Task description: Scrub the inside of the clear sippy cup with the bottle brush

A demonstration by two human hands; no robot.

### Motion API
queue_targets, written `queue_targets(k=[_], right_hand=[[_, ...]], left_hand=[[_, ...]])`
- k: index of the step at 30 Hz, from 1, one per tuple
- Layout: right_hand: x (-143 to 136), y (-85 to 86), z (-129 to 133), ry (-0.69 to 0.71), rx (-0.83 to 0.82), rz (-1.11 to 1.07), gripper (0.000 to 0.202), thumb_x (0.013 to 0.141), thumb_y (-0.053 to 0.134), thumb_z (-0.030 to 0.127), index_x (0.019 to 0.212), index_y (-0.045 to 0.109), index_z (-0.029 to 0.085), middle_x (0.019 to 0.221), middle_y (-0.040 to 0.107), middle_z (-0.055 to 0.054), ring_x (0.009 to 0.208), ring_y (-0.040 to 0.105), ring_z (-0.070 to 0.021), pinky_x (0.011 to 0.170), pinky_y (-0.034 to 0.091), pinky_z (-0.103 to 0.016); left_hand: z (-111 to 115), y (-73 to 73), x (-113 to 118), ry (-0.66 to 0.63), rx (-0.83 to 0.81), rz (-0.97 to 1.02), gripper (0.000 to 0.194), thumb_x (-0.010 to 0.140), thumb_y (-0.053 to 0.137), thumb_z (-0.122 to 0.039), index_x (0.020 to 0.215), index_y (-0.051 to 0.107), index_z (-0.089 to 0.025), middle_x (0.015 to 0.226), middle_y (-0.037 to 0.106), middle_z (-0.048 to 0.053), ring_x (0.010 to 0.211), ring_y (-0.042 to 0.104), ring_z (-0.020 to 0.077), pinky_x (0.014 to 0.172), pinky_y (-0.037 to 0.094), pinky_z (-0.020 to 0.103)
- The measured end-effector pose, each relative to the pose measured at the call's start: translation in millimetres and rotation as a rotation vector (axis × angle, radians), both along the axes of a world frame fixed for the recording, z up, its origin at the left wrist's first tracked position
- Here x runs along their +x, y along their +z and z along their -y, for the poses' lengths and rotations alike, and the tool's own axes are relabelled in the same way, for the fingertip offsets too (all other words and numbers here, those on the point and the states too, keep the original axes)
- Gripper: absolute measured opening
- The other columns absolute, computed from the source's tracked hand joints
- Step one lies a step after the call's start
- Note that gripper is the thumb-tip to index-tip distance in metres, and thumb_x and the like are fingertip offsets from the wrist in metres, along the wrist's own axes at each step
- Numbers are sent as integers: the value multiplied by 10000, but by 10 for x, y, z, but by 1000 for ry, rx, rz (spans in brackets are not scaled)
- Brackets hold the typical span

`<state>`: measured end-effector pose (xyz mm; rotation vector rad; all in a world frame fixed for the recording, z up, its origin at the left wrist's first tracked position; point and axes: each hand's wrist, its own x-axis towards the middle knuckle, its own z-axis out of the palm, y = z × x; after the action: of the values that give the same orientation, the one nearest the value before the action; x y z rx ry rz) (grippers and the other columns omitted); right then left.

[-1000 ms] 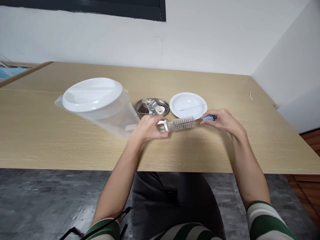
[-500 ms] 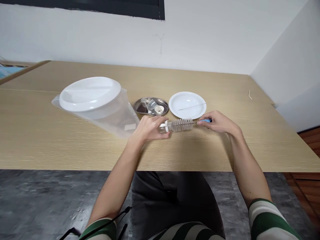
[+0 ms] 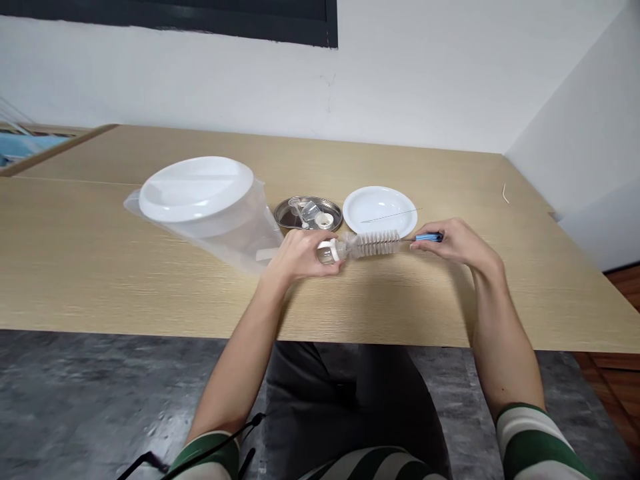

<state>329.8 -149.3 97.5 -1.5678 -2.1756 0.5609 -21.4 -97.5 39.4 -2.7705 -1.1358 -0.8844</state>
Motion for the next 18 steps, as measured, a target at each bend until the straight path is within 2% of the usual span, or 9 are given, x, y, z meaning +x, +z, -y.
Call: queue_targets(k=[8, 13, 18], right_hand=[[-35, -14, 6, 16, 11, 14, 361, 891, 677, 563, 976, 834, 249, 784, 768, -16, 641, 585, -152, 626, 398, -281], [-83, -38, -11, 30, 25, 3, 389, 881, 681, 585, 980, 843, 246, 707, 734, -18, 609, 541, -143, 596, 365, -280], [-74, -23, -14, 37, -122, -50, 438, 890, 659, 595, 969, 839, 204, 631, 641, -2, 542, 421, -110, 552, 304, -281]], left_hand=[[16, 5, 4, 1, 0, 24, 401, 726, 767, -445, 1041, 768, -197, 900, 811, 60, 751, 762, 244, 641, 529, 315], [14, 6, 3, 22, 16, 19, 438, 720, 764, -449, 1075, 770, -192, 921, 814, 69, 768, 767, 257, 650, 535, 319], [24, -8, 24, -21, 98, -5, 441, 749, 736, -472, 1075, 766, -178, 907, 812, 75, 723, 757, 244, 587, 503, 306]])
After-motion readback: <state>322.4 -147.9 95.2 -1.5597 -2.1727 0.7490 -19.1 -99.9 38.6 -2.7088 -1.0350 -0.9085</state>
